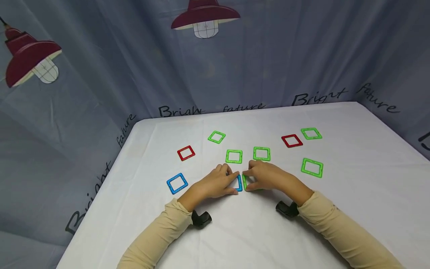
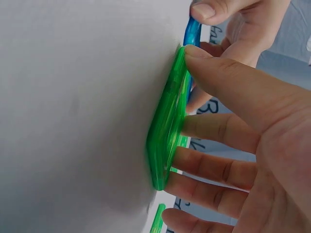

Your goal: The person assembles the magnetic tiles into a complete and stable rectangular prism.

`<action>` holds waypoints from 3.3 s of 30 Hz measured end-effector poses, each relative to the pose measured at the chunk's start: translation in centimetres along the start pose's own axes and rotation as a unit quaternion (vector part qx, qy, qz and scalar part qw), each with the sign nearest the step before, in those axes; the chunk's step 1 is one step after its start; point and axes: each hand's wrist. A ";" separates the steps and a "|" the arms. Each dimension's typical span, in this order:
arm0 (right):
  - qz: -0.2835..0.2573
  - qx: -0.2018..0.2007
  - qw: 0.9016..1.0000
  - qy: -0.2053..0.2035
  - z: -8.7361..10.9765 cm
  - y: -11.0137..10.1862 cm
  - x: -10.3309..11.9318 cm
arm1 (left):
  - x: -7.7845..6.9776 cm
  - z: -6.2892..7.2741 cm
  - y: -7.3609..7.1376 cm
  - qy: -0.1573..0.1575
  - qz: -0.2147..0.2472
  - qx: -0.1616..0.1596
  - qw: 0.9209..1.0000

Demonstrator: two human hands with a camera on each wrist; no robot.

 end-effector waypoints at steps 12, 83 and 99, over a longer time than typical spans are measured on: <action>-0.003 -0.008 1.000 0.007 -0.1 -0.1 0.2 | 0.7 -0.6 0.7 0.004 -0.012 -0.011 1.000; -0.004 0.011 0.999 0.052 -0.2 0.2 0.6 | 5.4 6.7 0.2 -0.039 0.200 -0.058 0.977; -0.008 0.010 0.998 0.053 -0.2 0.2 0.6 | 4.3 3.8 0.3 0.006 0.272 -0.063 0.960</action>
Point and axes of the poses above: each hand's wrist, its own z-axis away from the middle knuckle, its own y-axis out of the palm, x = y × z, and after that the axes turned 4 degrees about x, right-handed
